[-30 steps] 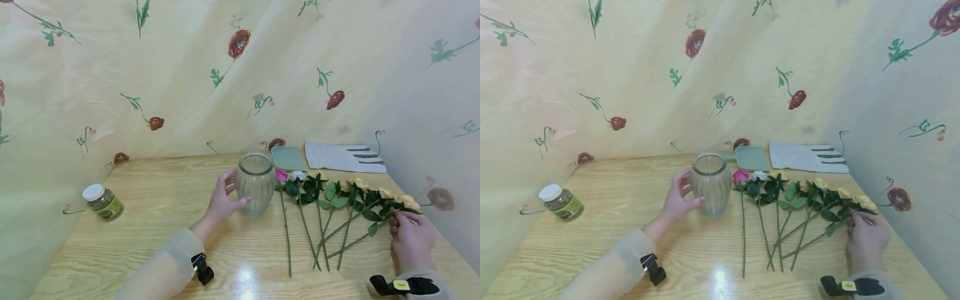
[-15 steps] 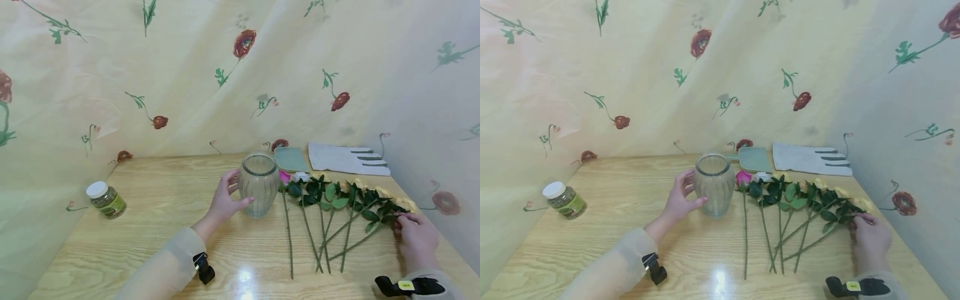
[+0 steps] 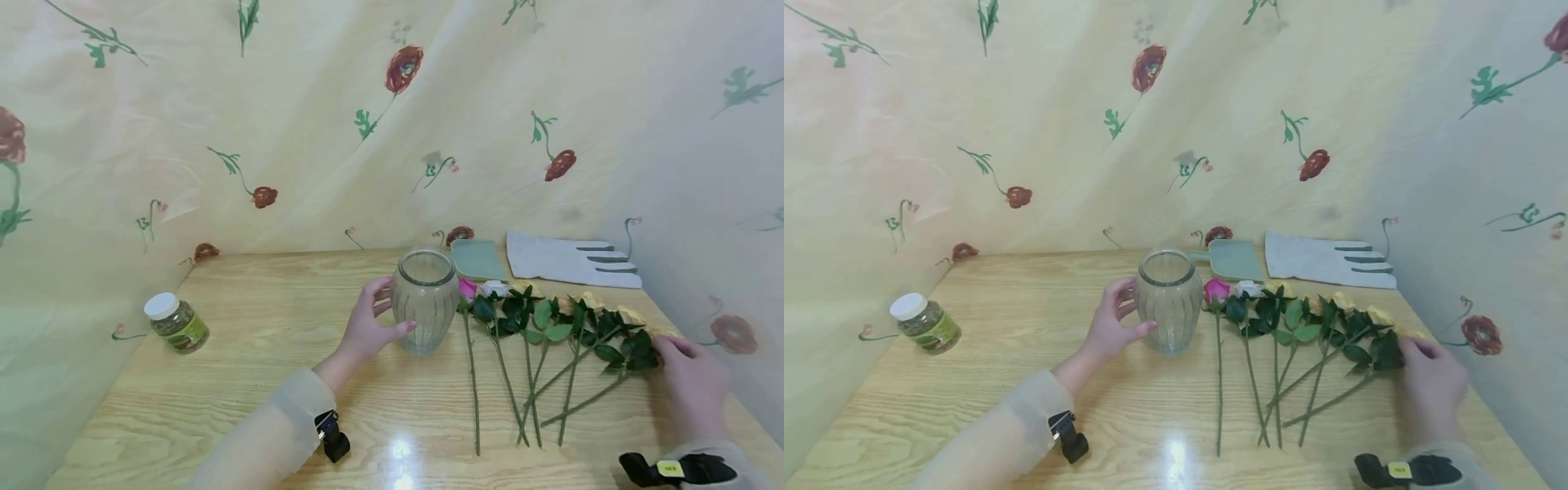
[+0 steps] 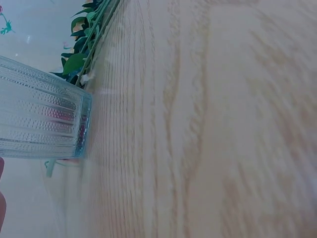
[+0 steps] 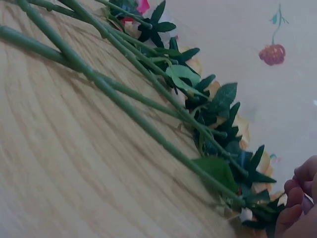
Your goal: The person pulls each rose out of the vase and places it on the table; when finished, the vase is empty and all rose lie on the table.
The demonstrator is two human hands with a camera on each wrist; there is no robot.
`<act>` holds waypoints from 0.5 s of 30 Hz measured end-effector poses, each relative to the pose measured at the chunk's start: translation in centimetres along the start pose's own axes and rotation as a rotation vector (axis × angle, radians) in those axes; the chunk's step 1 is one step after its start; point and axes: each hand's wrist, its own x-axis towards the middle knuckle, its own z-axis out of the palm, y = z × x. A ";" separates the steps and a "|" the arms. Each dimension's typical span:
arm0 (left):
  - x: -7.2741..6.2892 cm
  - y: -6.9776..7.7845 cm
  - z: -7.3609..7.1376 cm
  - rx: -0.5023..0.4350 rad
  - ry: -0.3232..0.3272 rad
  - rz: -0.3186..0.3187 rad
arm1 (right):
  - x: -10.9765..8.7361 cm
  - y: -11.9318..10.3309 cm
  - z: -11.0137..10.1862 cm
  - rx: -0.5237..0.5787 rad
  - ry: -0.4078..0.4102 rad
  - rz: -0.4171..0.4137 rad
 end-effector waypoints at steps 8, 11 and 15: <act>0.3 -3.0 0.0 -0.014 0.022 -0.007 | -1.6 -3.1 4.0 -0.352 -0.078 -0.263; 0.2 -3.3 -0.1 -0.018 0.039 0.003 | -2.0 -4.2 5.8 -0.373 -0.108 -0.342; 0.1 -3.7 -0.3 0.007 0.049 0.025 | -2.6 -5.2 7.6 -0.398 -0.157 -0.428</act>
